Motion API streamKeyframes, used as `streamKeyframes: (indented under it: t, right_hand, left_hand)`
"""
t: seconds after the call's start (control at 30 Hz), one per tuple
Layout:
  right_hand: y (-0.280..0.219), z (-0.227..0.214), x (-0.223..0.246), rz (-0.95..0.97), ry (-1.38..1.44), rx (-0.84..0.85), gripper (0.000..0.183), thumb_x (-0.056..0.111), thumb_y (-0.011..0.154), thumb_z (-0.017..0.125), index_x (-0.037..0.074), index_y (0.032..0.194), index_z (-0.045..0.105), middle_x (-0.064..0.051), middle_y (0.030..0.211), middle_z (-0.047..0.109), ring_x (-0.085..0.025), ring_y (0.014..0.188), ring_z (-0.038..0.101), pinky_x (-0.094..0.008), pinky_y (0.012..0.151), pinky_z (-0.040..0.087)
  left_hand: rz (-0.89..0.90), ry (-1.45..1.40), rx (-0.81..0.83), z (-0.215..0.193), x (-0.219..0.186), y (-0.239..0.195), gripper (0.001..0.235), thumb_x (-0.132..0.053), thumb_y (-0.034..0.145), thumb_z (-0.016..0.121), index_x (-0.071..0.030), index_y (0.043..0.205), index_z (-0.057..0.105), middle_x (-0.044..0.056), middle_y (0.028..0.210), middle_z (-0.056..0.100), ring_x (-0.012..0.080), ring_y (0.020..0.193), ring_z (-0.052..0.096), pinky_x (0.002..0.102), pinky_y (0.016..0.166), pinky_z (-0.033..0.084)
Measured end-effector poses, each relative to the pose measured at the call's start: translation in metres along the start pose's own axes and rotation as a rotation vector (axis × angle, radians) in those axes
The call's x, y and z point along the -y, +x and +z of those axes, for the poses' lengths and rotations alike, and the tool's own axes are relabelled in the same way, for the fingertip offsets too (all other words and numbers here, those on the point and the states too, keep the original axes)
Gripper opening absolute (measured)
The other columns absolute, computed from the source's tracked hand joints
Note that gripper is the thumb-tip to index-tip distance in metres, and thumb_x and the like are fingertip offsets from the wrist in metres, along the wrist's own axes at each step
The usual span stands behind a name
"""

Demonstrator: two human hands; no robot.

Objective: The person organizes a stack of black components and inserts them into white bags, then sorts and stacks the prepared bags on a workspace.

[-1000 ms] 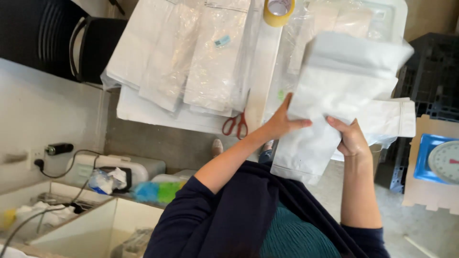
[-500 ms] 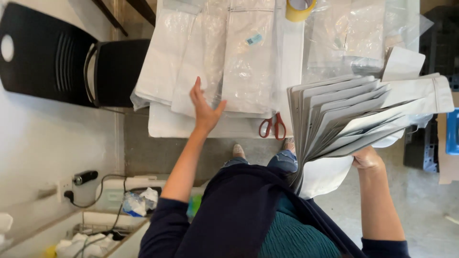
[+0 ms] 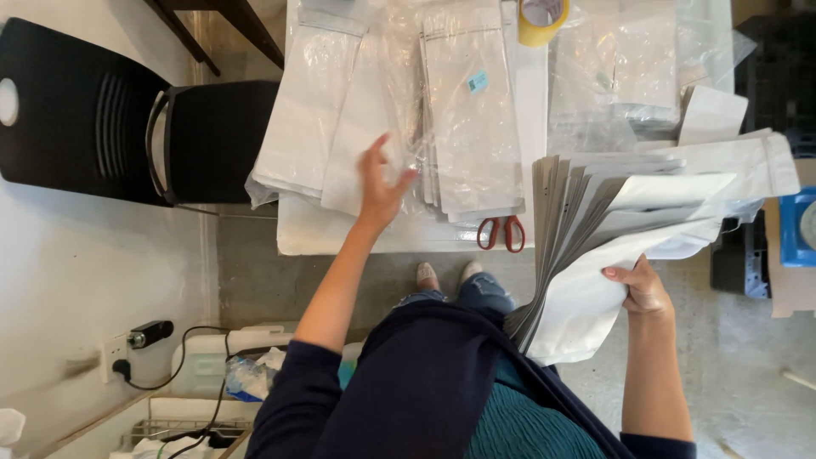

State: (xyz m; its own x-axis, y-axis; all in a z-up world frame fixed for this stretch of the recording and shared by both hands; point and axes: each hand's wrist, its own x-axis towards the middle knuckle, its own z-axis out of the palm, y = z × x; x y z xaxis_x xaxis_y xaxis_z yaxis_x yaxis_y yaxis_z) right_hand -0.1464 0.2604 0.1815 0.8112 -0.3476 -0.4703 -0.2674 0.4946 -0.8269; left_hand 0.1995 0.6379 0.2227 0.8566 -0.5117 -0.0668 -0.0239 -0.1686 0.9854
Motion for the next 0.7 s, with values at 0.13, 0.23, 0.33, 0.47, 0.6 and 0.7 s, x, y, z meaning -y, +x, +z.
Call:
streamKeyframes:
  t: [0.13, 0.23, 0.33, 0.47, 0.6, 0.7]
  right_hand:
    - [-0.008, -0.006, 0.004, -0.022, 0.022, -0.03, 0.057, 0.007, 0.066, 0.083, 0.004, 0.12, 0.066, -0.012, 0.111, 0.073, -0.028, 0.096, 0.072, -0.043, 0.079, 0.06]
    - [0.001, -0.021, -0.016, -0.069, 0.045, -0.075, 0.055, -0.001, 0.064, 0.082, 0.004, 0.117, 0.068, -0.014, 0.099, 0.073, -0.033, 0.086, 0.073, -0.047, 0.073, 0.061]
    - [-0.002, -0.008, -0.007, -0.107, 0.046, -0.115, 0.058, -0.009, 0.061, 0.079, 0.004, 0.116, 0.068, -0.015, 0.091, 0.073, -0.039, 0.077, 0.075, -0.051, 0.069, 0.061]
    - [-0.005, 0.018, 0.006, -0.122, 0.028, -0.106, 0.056, -0.01, 0.06, 0.078, 0.005, 0.114, 0.069, -0.014, 0.09, 0.072, -0.037, 0.078, 0.075, -0.051, 0.071, 0.061]
    - [-0.021, 0.052, 0.026, -0.05, -0.019, -0.081, 0.051, 0.004, 0.069, 0.08, 0.004, 0.118, 0.067, -0.01, 0.109, 0.073, -0.024, 0.094, 0.071, -0.037, 0.08, 0.059]
    - [-0.028, 0.074, 0.016, -0.073, -0.037, -0.158, 0.055, 0.004, 0.071, 0.077, 0.004, 0.125, 0.064, -0.01, 0.12, 0.071, -0.026, 0.106, 0.069, -0.039, 0.09, 0.058]
  left_hand:
    - [0.021, 0.351, -0.953, -0.01, 0.052, -0.035, 0.071, -0.03, 0.089, 0.076, -0.011, 0.146, 0.037, 0.016, 0.142, 0.04, 0.0359, 0.128, 0.035, 0.051, 0.11, 0.028]
    - [-0.388, -0.215, -1.1, -0.017, 0.041, -0.038, 0.105, -0.043, 0.083, 0.085, -0.008, 0.156, 0.017, 0.028, 0.154, 0.019, 0.0512, 0.142, 0.024, 0.069, 0.111, 0.027]
    - [-0.58, -0.677, -1.018, -0.041, 0.065, -0.012, 0.121, -0.056, 0.078, 0.09, -0.003, 0.155, 0.015, 0.031, 0.155, 0.016, 0.0543, 0.144, 0.025, 0.078, 0.11, 0.023]
    - [-0.521, -0.454, -1.225, -0.066, 0.128, 0.014, 0.071, -0.045, 0.076, 0.091, 0.005, 0.118, 0.063, 0.026, 0.116, 0.067, 0.0405, 0.114, 0.065, 0.048, 0.1, 0.049]
    - [-0.67, -0.421, -1.226, -0.126, 0.175, 0.02, 0.044, -0.036, 0.075, 0.084, -0.001, 0.098, 0.068, 0.015, 0.105, 0.076, 0.0264, 0.093, 0.074, 0.039, 0.076, 0.059]
    - [-0.369, -0.296, -1.268, -0.191, 0.209, 0.01, 0.03, -0.021, 0.08, 0.082, 0.005, 0.09, 0.072, 0.017, 0.091, 0.077, 0.0222, 0.077, 0.072, 0.039, 0.065, 0.059]
